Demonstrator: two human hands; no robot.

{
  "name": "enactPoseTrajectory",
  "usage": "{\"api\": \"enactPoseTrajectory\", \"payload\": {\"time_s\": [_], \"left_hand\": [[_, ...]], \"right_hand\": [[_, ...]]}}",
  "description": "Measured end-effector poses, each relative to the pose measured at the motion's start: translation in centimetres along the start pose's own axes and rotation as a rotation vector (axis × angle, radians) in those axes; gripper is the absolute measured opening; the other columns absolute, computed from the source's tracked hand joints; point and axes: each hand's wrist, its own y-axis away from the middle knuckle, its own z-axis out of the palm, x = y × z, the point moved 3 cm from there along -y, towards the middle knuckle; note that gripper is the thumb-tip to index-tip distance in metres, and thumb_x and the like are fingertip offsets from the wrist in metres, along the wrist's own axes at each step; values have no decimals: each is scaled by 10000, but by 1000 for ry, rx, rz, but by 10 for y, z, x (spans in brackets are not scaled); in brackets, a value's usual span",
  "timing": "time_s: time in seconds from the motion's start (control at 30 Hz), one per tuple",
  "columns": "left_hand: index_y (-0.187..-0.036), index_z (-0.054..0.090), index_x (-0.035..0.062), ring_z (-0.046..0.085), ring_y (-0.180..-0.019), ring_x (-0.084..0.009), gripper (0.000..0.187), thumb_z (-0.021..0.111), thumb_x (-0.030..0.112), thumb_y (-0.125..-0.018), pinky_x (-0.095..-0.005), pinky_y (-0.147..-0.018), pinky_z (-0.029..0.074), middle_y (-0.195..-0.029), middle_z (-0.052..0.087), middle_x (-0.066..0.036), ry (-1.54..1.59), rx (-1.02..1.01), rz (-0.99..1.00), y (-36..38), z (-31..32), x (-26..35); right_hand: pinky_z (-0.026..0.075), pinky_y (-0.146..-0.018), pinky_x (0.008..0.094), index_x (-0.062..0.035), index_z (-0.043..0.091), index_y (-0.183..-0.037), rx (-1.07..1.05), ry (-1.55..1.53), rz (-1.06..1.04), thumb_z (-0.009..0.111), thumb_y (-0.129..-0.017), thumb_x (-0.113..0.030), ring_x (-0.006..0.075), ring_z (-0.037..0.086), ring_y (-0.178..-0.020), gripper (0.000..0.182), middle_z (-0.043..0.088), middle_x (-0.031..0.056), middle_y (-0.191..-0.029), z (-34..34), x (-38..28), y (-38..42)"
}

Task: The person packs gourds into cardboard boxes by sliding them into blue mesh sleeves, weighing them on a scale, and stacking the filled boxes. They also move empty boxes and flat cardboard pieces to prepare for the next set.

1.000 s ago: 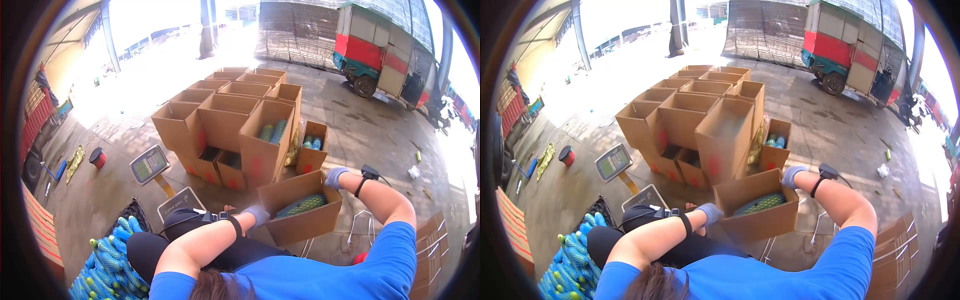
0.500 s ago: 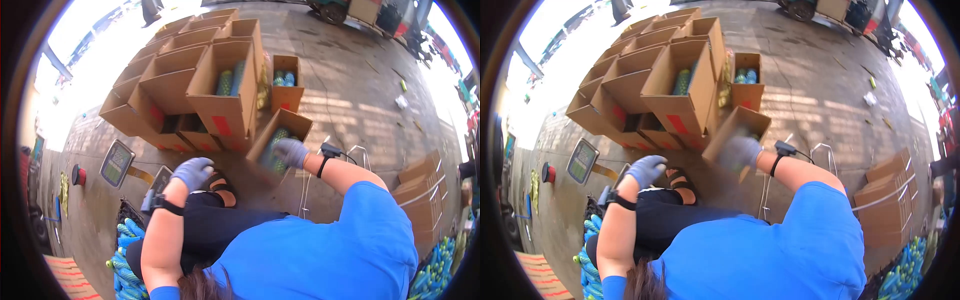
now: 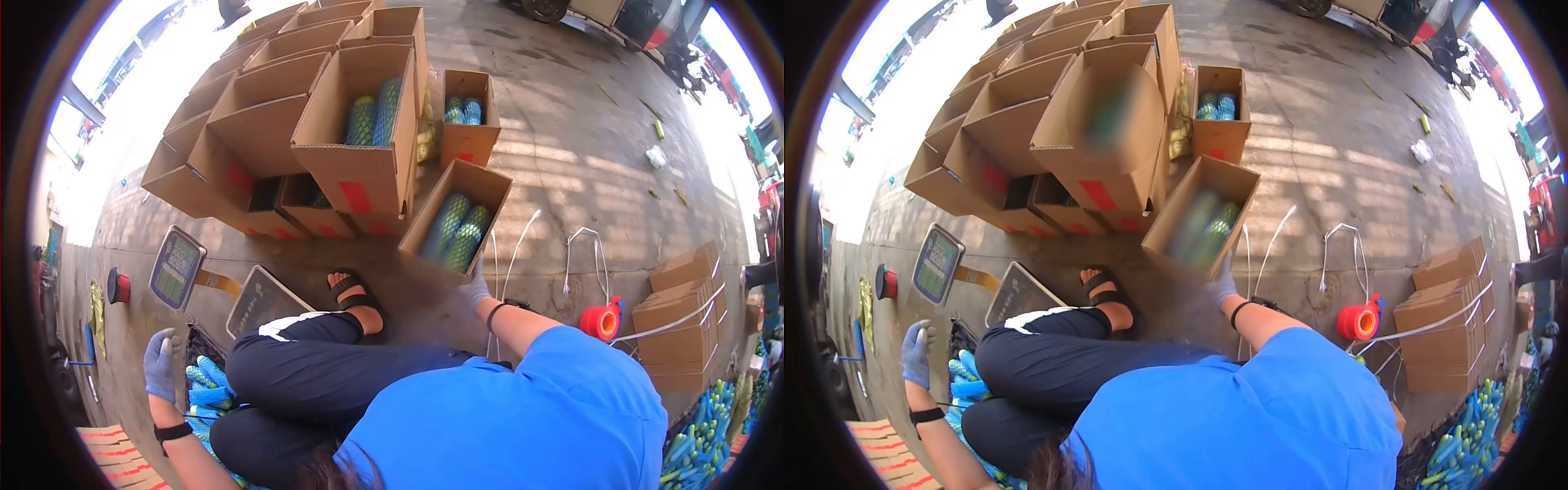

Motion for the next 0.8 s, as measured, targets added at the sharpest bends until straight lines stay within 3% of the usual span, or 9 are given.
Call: {"api": "enactPoseTrajectory", "payload": {"time_s": [0.2,0.27,0.43,0.5,0.63,0.67,0.7,0.77,0.8], "left_hand": [[-1280,584,66,607,-857,-118,515,644,455,-948,-249,-739,474,-1009,663,-47,172,233,-254,105,-38,-108],[-1286,576,69,594,-813,-112,519,639,460,-950,-244,-692,462,-994,651,-36,152,232,-376,134,-45,-148],[-1320,554,91,600,-781,-108,506,607,453,-969,-227,-607,428,-1015,655,-36,328,203,-428,194,-57,-219],[-1308,558,84,597,-765,-101,485,596,437,-978,-219,-588,422,-995,648,-27,242,522,-555,228,-57,-224],[-1281,583,76,579,-798,-93,376,543,341,-1018,-225,-674,452,-1010,664,-25,233,499,-587,283,-28,-206],[-1255,600,61,571,-797,-92,344,539,304,-1020,-229,-681,453,-995,661,-25,164,510,-532,286,-5,-172],[-1225,626,55,578,-818,-98,314,527,271,-1020,-243,-714,469,-995,663,-36,123,542,-584,298,14,-149],[-1155,671,23,654,-959,-199,285,553,224,-991,-309,-869,508,-1058,695,-109,-149,562,-550,327,44,-125],[-1156,673,12,662,-1037,-238,293,561,213,-974,-322,-913,502,-1130,692,-145,-195,553,-634,345,62,-115]], "right_hand": [[418,-1068,354,-126,505,-1372,55,-536,93,750,-871,-365,160,528,-1216,607,614,-2,-1283,-1,78,-90],[507,-911,357,-114,608,-1191,93,-420,51,800,-819,-324,199,608,-1078,468,653,24,-1137,-50,54,-95],[478,-926,337,-131,633,-1180,82,-862,-41,695,-867,-376,197,635,-1051,402,706,21,-1061,-57,15,-175],[453,-976,347,-154,637,-1183,-7,-103,1,663,-879,-437,182,629,-1086,416,707,-9,-1104,-66,-12,-168],[546,-843,367,-156,605,-1234,111,-810,46,769,-859,-264,204,639,-1053,423,658,96,-1208,-54,-1,-154],[514,-929,422,-150,507,-1366,-1,-1151,329,733,-884,-284,263,610,-1151,549,598,128,-1324,-70,-33,-104],[428,-1029,429,-155,376,-1460,-239,-266,115,682,-907,-341,315,523,-1259,658,529,162,-1401,-69,-54,-75],[387,-1101,369,-40,386,-1483,-382,647,-229,489,-1005,-342,343,452,-1365,575,502,192,-1449,-15,-30,-52],[409,-1080,350,-16,469,-1424,-577,738,-315,486,-997,-388,371,505,-1291,566,568,194,-1377,-40,-95,-3]]}}
